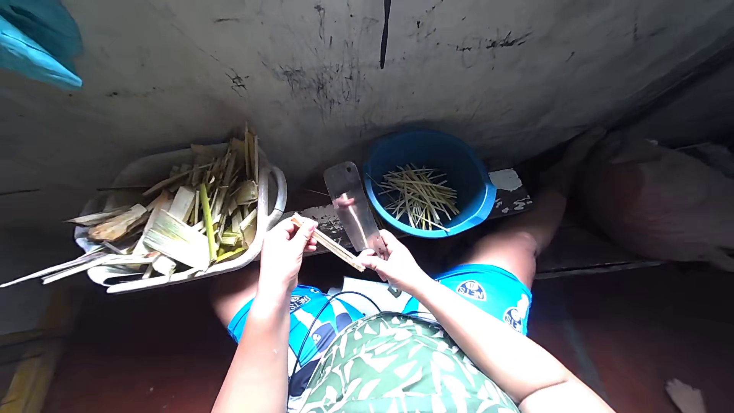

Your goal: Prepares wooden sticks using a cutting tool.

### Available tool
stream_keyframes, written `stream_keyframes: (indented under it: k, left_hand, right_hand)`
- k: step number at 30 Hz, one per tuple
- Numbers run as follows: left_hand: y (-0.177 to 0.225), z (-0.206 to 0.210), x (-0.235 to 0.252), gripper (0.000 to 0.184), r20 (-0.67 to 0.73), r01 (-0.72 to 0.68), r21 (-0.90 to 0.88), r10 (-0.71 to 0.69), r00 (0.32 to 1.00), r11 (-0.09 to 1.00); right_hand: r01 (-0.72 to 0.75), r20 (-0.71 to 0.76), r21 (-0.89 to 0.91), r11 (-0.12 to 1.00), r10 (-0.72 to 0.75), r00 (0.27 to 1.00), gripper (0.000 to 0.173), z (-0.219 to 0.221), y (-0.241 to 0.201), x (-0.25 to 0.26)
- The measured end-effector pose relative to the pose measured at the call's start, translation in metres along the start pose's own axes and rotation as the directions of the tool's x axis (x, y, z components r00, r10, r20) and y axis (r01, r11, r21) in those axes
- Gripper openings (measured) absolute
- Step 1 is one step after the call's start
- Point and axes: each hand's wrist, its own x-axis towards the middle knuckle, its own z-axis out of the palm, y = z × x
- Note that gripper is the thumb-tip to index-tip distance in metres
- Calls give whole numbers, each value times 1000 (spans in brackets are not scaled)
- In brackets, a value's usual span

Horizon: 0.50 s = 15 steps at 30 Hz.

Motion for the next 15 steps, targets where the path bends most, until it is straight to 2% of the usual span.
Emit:
stream_keyframes:
  k: [2,4,7,10,13,15]
  left_hand:
    - [-1,5,-1,7,45,26,-26,-25,999,999]
    - [-1,11,-1,6,68,47,-44,-44,997,998]
    - [-6,14,1,11,59,55,-55,-52,997,997]
    - [-13,15,4,23,27,37,-34,-36,999,999]
    - [-23,18,9,28,23,-10,91,7,1000,996]
    - [-32,24,11,28,41,-58,226,50,998,972]
  right_hand:
    - [2,4,23,1000,-2,1000,47,3,-7,-2]
    - [-5,-24,-14,1000,4,1000,45,2,-11,-5]
    - [80,-126,-231,970,-112,986,39,-8,-20,-11]
    - [133,-253,-569,811,-327,911,29,-37,-31,-12]
    - [-32,-376,-796,604,-452,809,34,-74,-43,-13]
    - [-140,-441,-820,556,-457,772,34,-89,-46,-14]
